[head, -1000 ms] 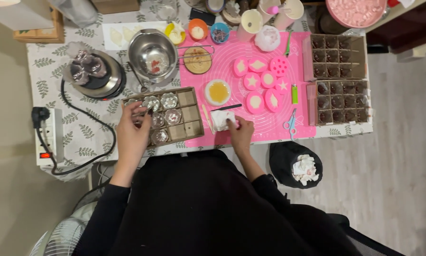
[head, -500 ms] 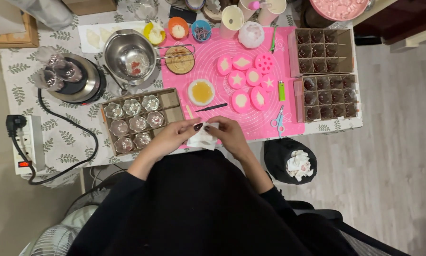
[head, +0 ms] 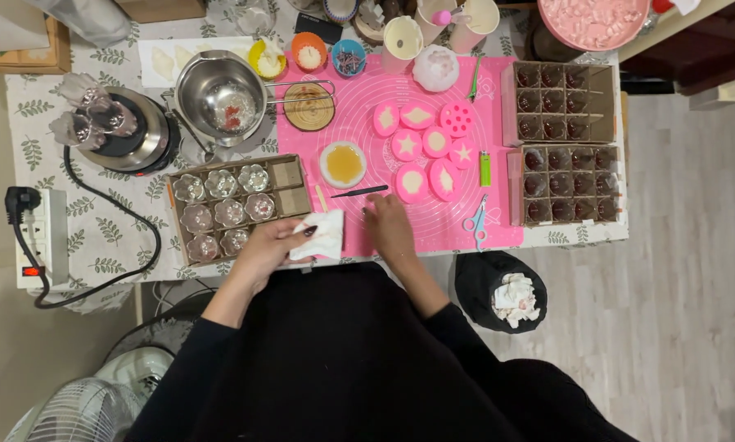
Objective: Cleaning small glass jars with a tissue and tweezers as part of candle making.
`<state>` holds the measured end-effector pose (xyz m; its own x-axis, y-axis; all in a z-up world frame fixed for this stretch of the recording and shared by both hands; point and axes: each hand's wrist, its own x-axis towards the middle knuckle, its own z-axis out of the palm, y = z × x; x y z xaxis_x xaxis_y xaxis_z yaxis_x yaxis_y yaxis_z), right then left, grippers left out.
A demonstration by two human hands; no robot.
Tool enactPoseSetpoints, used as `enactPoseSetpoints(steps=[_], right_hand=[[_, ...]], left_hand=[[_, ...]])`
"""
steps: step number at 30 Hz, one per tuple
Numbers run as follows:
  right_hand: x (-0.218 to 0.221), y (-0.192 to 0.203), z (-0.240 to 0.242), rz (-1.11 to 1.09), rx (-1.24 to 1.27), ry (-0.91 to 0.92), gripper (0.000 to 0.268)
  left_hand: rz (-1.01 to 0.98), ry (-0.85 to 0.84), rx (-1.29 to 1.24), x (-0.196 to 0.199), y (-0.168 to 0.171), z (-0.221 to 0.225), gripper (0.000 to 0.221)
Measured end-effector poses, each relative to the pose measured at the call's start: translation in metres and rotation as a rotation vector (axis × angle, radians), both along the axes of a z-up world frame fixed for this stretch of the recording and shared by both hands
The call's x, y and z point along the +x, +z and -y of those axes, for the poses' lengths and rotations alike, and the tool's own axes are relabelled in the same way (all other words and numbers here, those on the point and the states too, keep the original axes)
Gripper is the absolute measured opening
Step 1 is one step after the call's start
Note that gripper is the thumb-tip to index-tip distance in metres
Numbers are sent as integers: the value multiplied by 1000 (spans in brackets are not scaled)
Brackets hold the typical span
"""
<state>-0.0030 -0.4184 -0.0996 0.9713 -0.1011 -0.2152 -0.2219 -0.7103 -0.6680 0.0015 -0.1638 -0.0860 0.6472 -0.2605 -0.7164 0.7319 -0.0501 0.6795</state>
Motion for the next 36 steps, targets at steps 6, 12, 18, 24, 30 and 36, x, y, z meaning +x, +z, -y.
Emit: enactPoseSetpoints(steps=[6,12,18,24,30,36], right_hand=[[23,-40,13,488,-368,149,34],[23,-23,11,573,-288,192,18],[9,34,7,-87,751,65,21],[3,55,-22,-292,1198,-6,22],[12,72,-35,-352,1214,25,24],[4,48,-41,-48,858,210,30]], left_hand=[[-43,213,-3,-4,14,-33,43],[-73,432,-193,-7,35,-40,41],[169,323,-121,-2,62,-11,43],[204,481,-378,18,98,32,41],[215,588,-376,25,98,33,44],[223,623,-346,18,61,26,31]])
